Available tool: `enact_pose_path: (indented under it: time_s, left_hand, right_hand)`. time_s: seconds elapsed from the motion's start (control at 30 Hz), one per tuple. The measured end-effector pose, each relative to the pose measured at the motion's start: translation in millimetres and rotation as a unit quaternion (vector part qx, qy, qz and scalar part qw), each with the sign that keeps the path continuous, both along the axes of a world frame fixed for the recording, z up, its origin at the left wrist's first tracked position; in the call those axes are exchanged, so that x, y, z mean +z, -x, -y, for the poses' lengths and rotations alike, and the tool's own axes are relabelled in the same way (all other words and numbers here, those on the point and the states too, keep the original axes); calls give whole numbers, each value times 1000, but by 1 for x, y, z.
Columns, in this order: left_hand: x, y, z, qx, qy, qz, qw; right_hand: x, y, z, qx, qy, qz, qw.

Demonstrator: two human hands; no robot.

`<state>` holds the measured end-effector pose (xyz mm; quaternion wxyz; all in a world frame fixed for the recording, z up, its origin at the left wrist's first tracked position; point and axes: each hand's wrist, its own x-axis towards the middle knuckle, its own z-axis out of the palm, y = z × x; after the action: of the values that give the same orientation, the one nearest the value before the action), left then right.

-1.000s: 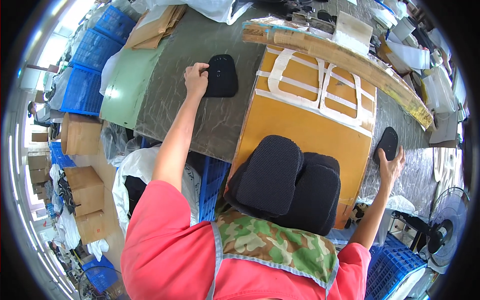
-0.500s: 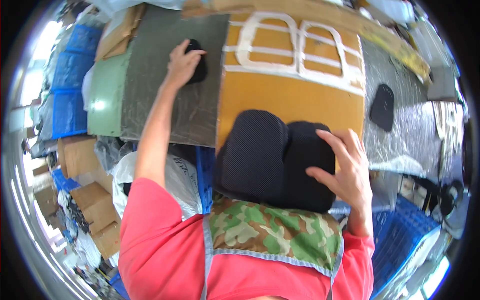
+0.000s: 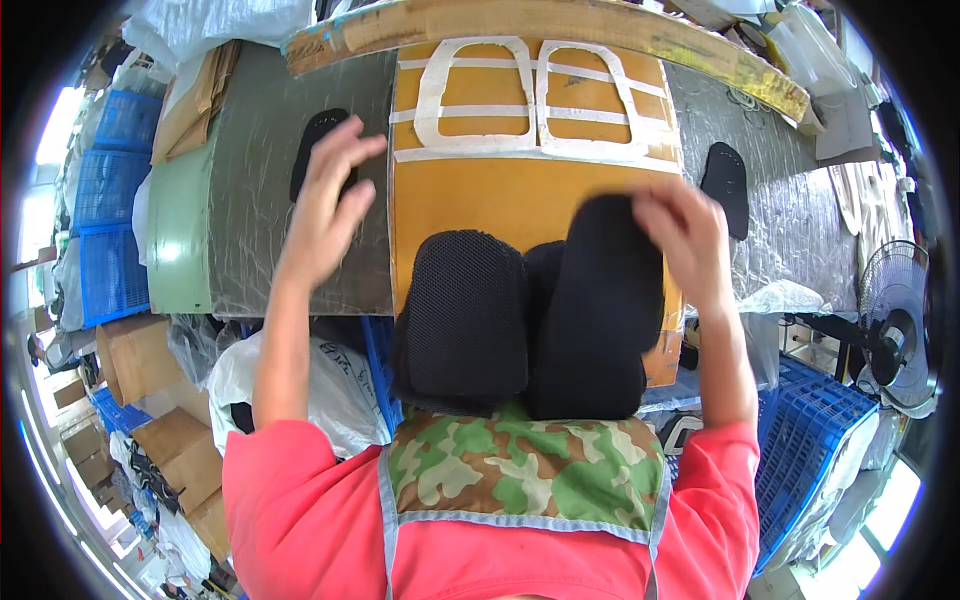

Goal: Screen printing white patterns or logos onto black shoe sole inserts using a manual silk-screening frame and squeegee.

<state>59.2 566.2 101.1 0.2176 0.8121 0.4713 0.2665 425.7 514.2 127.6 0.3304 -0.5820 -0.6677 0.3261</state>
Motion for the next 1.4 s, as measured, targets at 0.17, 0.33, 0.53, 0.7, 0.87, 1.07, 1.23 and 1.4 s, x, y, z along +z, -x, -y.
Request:
enact_pose_path:
  time_s: [0.17, 0.33, 0.53, 0.7, 0.87, 1.07, 1.23, 1.4]
  left_hand:
    - [9, -41, 85, -83, 135, 126, 979]
    - [-8, -61, 122, -26, 186, 209, 960]
    - [5, -55, 114, -22, 132, 236, 962]
    - [12, -79, 23, -14, 140, 195, 971]
    - [-39, -121, -50, -7, 171, 276, 946]
    - [-42, -127, -55, -18, 119, 261, 958]
    - [-42, -131, -49, -2, 137, 357, 924]
    - [-55, -119, -50, 3, 88, 325, 942]
  right_hand:
    - [-75, -17, -145, -66, -74, 54, 994]
    - [-108, -8, -205, -44, -275, 107, 954]
    - [-94, -6, -214, -36, -272, 76, 959]
    - [-77, 21, -169, 79, -57, -210, 973]
    - [-78, 54, -133, 60, -55, -267, 960]
    - [-75, 34, -116, 91, 12, -337, 937]
    - [-79, 31, -109, 93, 116, -440, 885]
    - [-82, 30, -108, 74, 196, -498, 842]
